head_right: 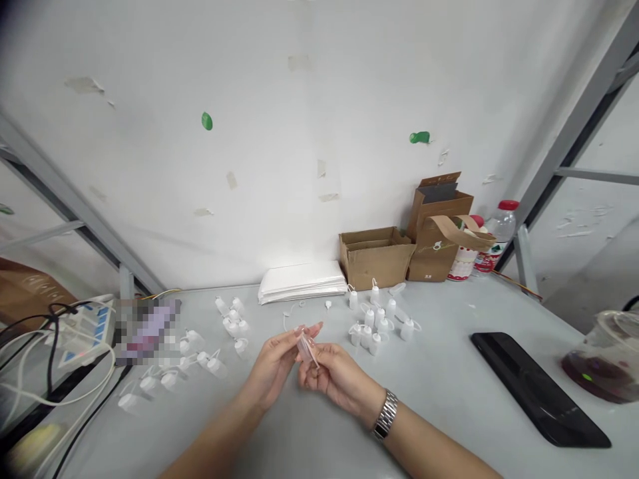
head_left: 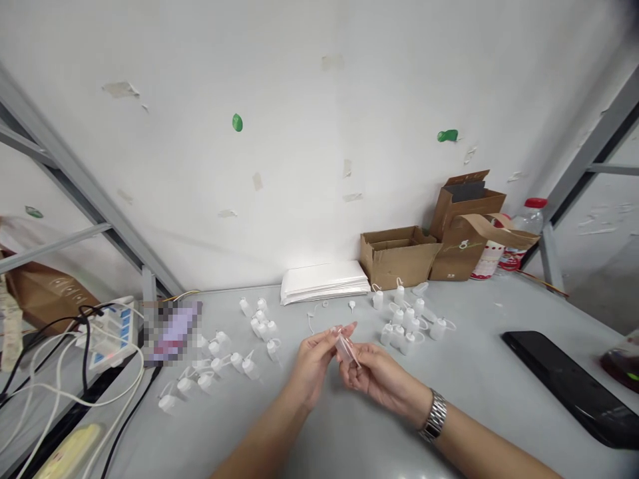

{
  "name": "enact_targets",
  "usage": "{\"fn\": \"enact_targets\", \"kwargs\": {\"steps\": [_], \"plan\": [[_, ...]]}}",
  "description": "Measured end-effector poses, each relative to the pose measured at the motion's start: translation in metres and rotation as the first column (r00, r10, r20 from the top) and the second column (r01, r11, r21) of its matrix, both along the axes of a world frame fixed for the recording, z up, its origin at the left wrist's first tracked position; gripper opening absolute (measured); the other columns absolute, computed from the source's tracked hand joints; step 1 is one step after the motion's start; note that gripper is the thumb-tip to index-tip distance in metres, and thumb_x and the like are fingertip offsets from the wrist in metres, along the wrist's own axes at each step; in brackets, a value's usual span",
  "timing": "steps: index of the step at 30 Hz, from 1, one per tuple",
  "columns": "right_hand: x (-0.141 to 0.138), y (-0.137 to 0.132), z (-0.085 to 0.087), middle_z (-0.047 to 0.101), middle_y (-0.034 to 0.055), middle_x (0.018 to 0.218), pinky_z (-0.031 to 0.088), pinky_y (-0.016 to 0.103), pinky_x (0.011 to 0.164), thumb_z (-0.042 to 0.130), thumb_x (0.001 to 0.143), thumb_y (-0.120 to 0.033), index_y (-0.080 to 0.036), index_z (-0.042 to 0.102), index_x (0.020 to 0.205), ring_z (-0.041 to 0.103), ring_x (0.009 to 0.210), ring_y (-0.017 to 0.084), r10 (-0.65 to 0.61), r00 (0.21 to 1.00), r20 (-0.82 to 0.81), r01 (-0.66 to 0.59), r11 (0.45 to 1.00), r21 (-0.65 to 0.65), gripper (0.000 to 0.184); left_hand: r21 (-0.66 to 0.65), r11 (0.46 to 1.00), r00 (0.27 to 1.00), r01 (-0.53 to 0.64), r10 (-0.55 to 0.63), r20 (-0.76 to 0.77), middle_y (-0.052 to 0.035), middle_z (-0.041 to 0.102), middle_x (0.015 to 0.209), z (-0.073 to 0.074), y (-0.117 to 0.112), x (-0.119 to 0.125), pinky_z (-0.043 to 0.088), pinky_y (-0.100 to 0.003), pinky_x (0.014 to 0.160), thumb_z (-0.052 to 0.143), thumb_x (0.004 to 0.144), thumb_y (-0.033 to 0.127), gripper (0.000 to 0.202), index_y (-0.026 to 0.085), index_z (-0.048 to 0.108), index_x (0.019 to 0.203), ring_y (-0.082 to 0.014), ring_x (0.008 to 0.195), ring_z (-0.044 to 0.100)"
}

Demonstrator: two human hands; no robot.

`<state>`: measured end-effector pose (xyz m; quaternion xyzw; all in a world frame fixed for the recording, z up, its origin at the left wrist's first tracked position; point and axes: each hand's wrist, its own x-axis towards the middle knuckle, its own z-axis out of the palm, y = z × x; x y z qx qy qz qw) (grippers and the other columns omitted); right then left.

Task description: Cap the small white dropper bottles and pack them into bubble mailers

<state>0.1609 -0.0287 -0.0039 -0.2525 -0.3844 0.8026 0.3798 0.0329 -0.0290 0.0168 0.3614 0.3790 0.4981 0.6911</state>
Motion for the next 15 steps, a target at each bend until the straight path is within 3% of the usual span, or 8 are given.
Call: {"fn": "enact_targets", "kwargs": {"steps": [3, 6, 12, 15], "plan": [[0.0005, 0.0033, -0.0002, 0.063, 0.0036, 0.067, 0.040, 0.026, 0.057, 0.062, 0.071, -0.046, -0.013, 0.060, 0.077, 0.054, 0.054, 0.011, -0.125, 0.977, 0.174, 0.103, 0.986, 0.133, 0.033, -0.052, 0.993, 0.994, -0.108, 0.108, -0.006, -0.0133, 0.064, 0.107, -0.0053, 0.0008, 0.0007, 0.039, -0.036, 0.087, 0.066, 0.068, 0.033, 0.024, 0.013, 0.069, 0.081, -0.0263, 0.103, 0.055], [0.0015, 0.0049, 0.0007, 0.062, 0.0007, 0.064, 0.040, 0.026, 0.057, 0.068, 0.064, -0.045, -0.015, 0.059, 0.074, 0.054, 0.053, 0.011, -0.222, 0.936, 0.272, 0.159, 0.959, 0.235, 0.033, -0.048, 0.993, 0.994, -0.107, 0.108, 0.009, -0.0139, 0.065, 0.105, -0.0086, 0.0024, 0.0009, 0.042, -0.033, 0.080, 0.066, 0.067, 0.033, 0.024, 0.013, 0.068, 0.080, -0.0253, 0.097, 0.057], [0.0021, -0.0012, 0.0017, 0.059, 0.0023, 0.057, 0.033, 0.023, 0.049, 0.059, 0.071, -0.053, -0.014, 0.055, 0.063, 0.047, 0.046, 0.009, -0.033, 0.997, 0.076, 0.024, 0.993, 0.118, 0.040, -0.018, 0.998, 0.996, 0.059, -0.058, 0.061, -0.0133, 0.067, 0.098, -0.0041, 0.0054, -0.0044, 0.041, -0.033, 0.084, 0.058, 0.074, 0.038, 0.028, 0.012, 0.067, 0.081, -0.0241, 0.097, 0.058], [0.0005, -0.0028, -0.0003, 0.057, 0.0014, 0.056, 0.031, 0.022, 0.048, 0.061, 0.069, -0.053, -0.014, 0.055, 0.063, 0.045, 0.046, 0.008, -0.056, 0.998, 0.031, 0.052, 0.993, 0.106, 0.040, 0.021, 0.994, 0.992, 0.104, -0.105, 0.076, -0.0142, 0.066, 0.101, -0.0025, 0.0056, -0.0057, 0.038, -0.034, 0.090, 0.059, 0.075, 0.034, 0.026, 0.011, 0.067, 0.084, -0.0257, 0.107, 0.052]]}}
